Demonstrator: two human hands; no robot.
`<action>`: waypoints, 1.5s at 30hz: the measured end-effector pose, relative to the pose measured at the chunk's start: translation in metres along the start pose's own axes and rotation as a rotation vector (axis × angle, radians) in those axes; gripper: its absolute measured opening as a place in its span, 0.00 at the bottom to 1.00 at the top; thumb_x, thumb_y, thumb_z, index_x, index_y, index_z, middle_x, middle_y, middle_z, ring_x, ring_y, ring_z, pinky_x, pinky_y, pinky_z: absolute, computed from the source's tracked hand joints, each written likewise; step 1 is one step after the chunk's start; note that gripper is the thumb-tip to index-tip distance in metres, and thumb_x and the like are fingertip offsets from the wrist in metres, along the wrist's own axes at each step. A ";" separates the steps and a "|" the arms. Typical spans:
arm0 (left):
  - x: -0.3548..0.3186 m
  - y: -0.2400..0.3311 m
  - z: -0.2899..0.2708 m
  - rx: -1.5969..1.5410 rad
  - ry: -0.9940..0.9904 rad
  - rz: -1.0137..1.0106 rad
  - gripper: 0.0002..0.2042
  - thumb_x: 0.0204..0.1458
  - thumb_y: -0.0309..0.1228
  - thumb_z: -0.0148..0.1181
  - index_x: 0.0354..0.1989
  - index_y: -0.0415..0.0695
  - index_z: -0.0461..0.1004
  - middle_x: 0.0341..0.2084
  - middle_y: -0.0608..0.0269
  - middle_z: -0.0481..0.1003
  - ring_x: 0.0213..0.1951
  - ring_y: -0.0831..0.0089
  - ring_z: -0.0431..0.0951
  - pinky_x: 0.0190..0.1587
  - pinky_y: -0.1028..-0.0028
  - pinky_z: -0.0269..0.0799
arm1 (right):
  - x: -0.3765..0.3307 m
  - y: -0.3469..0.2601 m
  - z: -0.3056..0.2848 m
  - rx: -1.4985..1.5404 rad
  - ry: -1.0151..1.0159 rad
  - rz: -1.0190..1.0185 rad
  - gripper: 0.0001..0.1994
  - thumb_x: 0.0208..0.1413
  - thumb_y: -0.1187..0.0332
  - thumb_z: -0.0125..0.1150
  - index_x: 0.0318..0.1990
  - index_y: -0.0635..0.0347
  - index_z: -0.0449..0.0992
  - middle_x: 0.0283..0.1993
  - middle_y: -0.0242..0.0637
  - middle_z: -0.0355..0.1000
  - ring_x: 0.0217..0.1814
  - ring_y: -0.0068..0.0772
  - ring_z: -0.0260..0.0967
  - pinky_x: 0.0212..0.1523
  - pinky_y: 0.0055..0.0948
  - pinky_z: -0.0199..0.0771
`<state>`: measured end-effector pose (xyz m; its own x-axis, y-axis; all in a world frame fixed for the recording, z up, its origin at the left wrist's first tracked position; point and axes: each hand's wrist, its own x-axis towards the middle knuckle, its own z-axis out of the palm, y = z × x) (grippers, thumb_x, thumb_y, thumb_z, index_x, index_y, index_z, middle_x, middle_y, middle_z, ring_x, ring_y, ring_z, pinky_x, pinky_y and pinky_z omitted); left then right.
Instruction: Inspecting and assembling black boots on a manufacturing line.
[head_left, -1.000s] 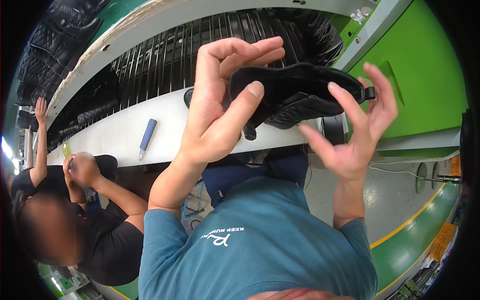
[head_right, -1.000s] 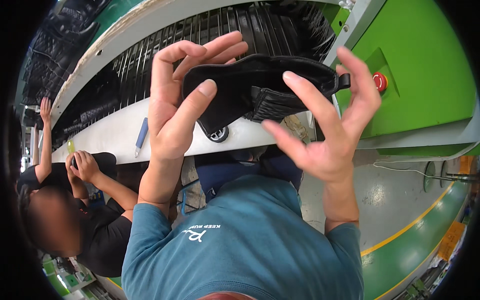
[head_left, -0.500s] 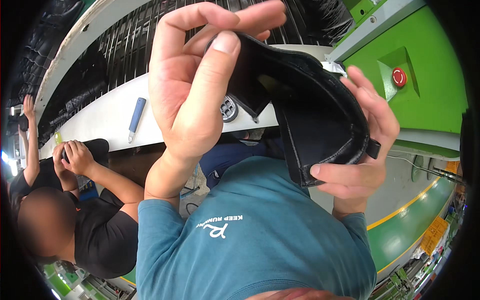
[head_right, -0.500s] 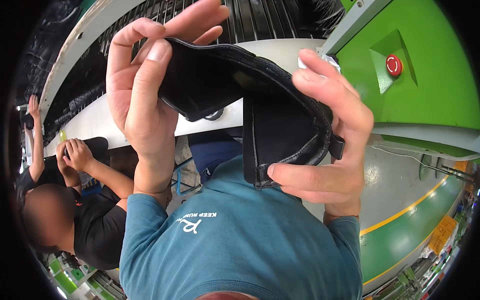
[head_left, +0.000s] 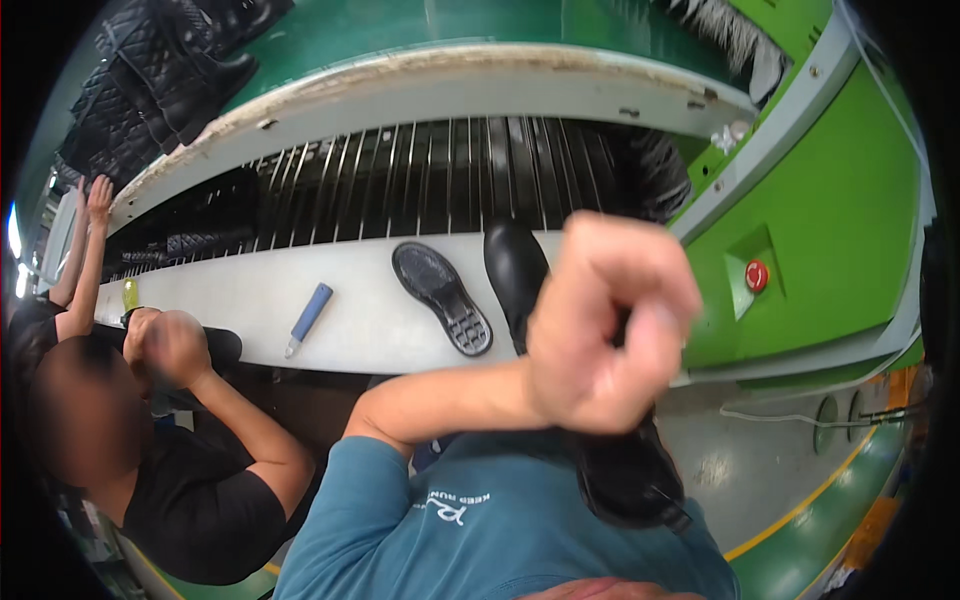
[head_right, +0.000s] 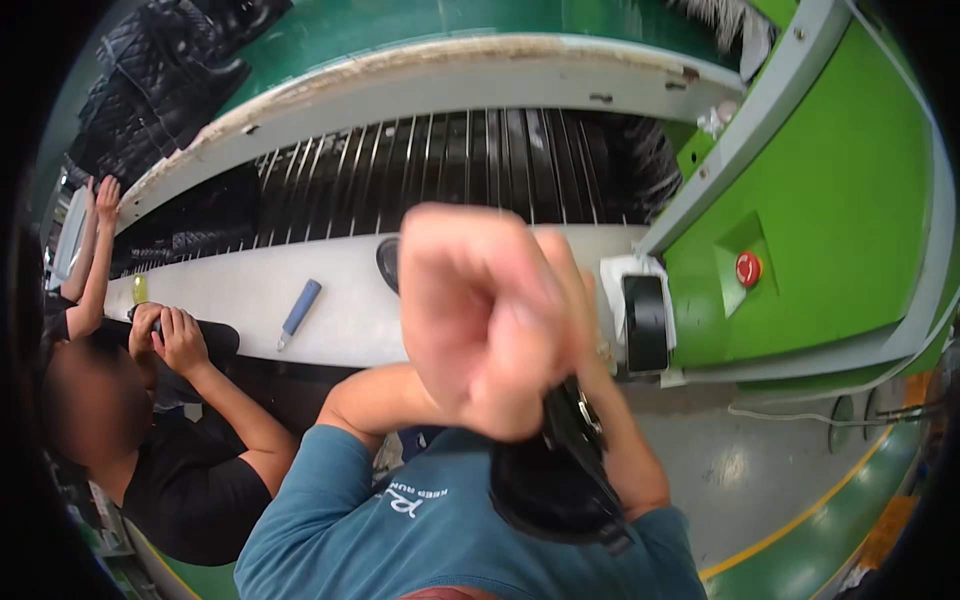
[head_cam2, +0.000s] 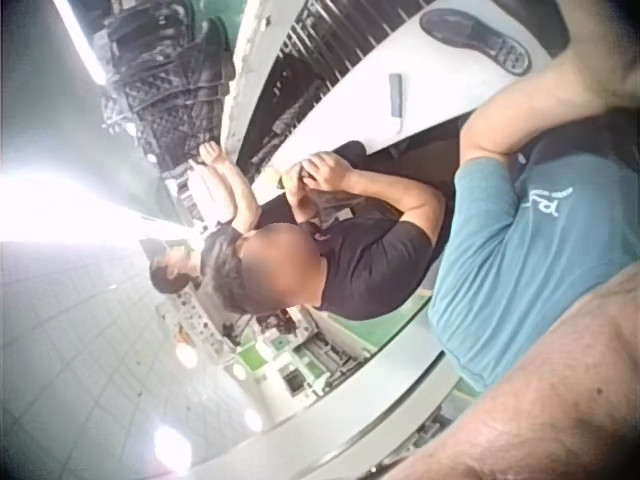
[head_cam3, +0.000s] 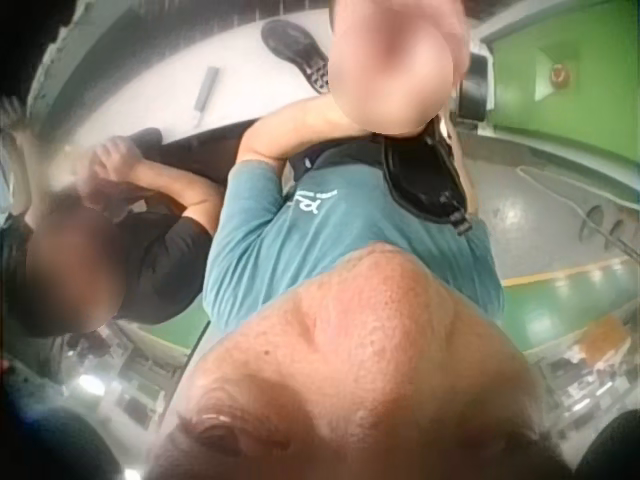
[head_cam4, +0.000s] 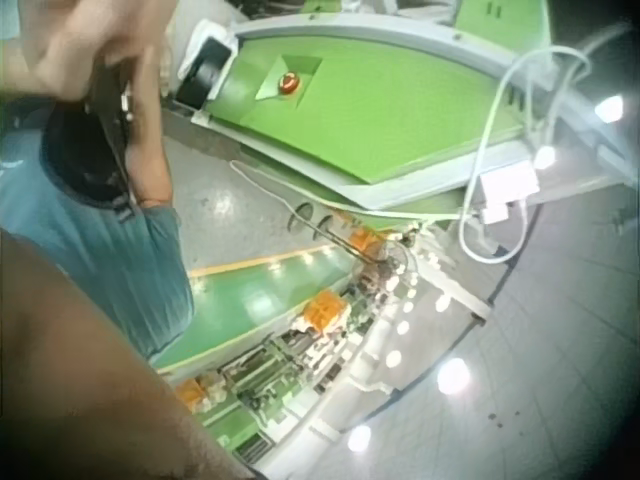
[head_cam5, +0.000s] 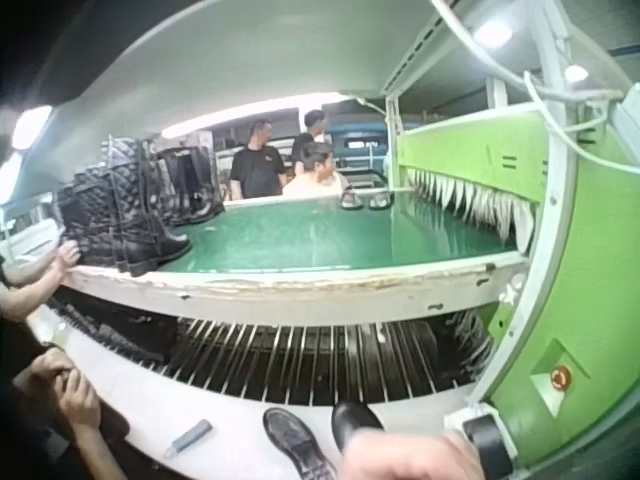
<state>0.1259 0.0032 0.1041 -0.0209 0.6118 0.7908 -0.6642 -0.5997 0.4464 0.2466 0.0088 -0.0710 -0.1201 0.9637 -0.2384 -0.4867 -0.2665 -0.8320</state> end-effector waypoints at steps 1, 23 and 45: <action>-0.003 0.000 0.004 0.031 -0.053 0.031 0.11 0.63 0.13 0.54 0.52 0.34 0.69 0.35 0.60 0.77 0.27 0.78 0.75 0.35 0.78 0.72 | 0.002 0.007 0.001 0.025 -0.036 0.023 0.36 0.78 0.42 0.48 0.80 0.60 0.61 0.74 0.52 0.69 0.72 0.48 0.73 0.74 0.47 0.71; -0.052 -0.050 -0.134 0.338 0.015 -0.600 0.17 0.66 0.27 0.71 0.59 0.36 0.78 0.52 0.54 0.86 0.56 0.67 0.87 0.62 0.64 0.82 | 0.002 0.038 -0.007 -0.259 -0.220 -0.223 0.36 0.72 0.40 0.53 0.68 0.67 0.68 0.50 0.46 0.78 0.43 0.32 0.81 0.43 0.30 0.83; -0.073 -0.069 -0.146 0.120 0.254 -0.688 0.16 0.67 0.29 0.67 0.59 0.35 0.78 0.48 0.51 0.85 0.52 0.62 0.87 0.58 0.62 0.83 | 0.021 0.053 -0.021 0.047 -0.312 0.071 0.36 0.78 0.36 0.43 0.60 0.70 0.71 0.40 0.55 0.82 0.36 0.42 0.86 0.37 0.34 0.87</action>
<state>0.0643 0.0756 -0.0453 0.1889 0.9612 0.2012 -0.5032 -0.0812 0.8603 0.2363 0.0142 -0.1300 -0.4109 0.9033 -0.1237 -0.5061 -0.3389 -0.7931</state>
